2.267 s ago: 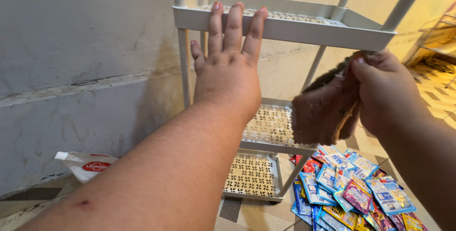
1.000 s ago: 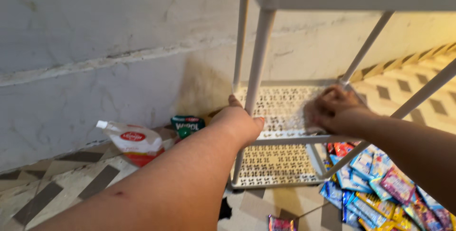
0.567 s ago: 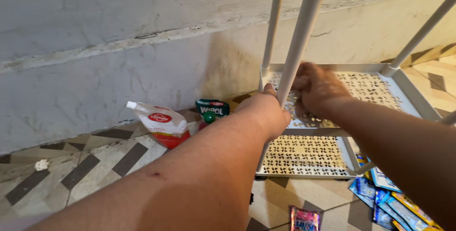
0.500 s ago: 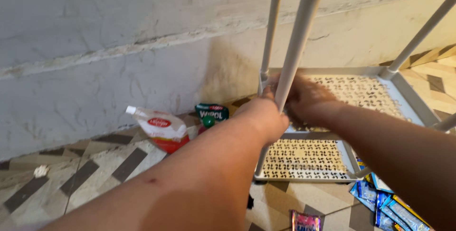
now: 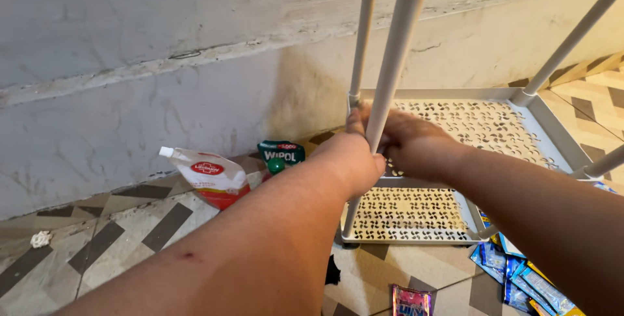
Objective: The person wipes the shelves of a white metal rack with a cloth. The person cleans the top, middle, and bottom shelves in sequence, moving the cloth across the perforated surfaces and along the frame.
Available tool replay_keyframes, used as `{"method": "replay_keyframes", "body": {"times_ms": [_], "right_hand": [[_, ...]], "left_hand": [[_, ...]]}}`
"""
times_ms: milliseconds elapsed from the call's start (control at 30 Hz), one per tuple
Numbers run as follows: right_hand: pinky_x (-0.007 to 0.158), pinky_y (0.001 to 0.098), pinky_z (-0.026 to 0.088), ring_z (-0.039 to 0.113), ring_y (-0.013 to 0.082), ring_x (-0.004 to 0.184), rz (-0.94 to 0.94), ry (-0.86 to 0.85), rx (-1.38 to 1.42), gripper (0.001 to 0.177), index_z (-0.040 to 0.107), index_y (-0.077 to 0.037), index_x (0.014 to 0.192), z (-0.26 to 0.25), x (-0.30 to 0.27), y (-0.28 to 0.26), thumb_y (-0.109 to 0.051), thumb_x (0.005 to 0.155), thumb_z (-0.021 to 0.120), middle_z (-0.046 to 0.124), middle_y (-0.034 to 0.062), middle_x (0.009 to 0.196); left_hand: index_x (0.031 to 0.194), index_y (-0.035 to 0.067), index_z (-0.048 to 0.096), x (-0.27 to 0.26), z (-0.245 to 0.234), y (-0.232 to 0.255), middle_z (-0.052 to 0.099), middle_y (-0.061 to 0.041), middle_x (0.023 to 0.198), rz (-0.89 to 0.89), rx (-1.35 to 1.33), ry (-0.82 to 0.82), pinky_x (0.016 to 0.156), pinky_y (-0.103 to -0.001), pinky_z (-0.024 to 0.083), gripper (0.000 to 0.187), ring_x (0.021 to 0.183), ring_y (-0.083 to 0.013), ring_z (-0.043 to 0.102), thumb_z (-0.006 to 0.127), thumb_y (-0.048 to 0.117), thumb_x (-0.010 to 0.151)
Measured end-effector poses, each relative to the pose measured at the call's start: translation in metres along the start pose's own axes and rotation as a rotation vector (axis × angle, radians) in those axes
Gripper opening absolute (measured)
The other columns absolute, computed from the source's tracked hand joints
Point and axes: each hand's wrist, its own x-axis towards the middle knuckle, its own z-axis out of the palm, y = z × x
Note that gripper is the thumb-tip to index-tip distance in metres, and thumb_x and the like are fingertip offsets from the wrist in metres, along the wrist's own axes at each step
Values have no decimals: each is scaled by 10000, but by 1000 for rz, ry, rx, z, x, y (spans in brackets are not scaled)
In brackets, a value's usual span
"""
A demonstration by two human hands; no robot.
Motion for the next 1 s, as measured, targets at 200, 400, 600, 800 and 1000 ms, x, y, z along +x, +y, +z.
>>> {"method": "replay_keyframes", "body": {"times_ms": [200,400,600,800,1000], "right_hand": [[848,349,581,711,201,947,329,-488,279,543,725,-181,1293,-61,-15,27,-101,759,661,789,98,1085],[662,334,514,617,174,775,344,176,846,384,632,-72,1315,-64,-20,115,-146,949,542,729,161,1033],[835,314,528,650,163,953,201,-15,-116,549,539,-343,1423,-13,-21,73,-148,914,602,665,24,1218],[880,323,530,660,170,1003,340,-49,347,551,556,-342,1422,-56,-30,72,-138,911,595,675,47,1212],[888,354,519,655,197,1042,388,217,53,511,567,-306,1406,-90,-19,152,-157,917,571,676,62,1201]], "left_hand": [[1627,90,66,6,0,-3,513,-233,1459,81,49,79,1061,-453,480,913,1280,-402,573,614,355,946],[1610,101,166,15,6,-9,516,-213,1458,73,59,80,1055,-459,485,849,1276,-403,575,620,352,937],[1604,145,251,13,3,-9,625,-192,1379,72,-3,81,1041,-431,516,814,1238,-364,636,621,324,902],[1590,95,229,18,9,-8,575,-204,1404,90,-25,163,1044,-434,498,837,1256,-369,602,653,317,903],[1536,109,355,19,8,-11,630,-193,1349,104,-45,147,1030,-442,511,729,1218,-372,630,652,315,904]]}}
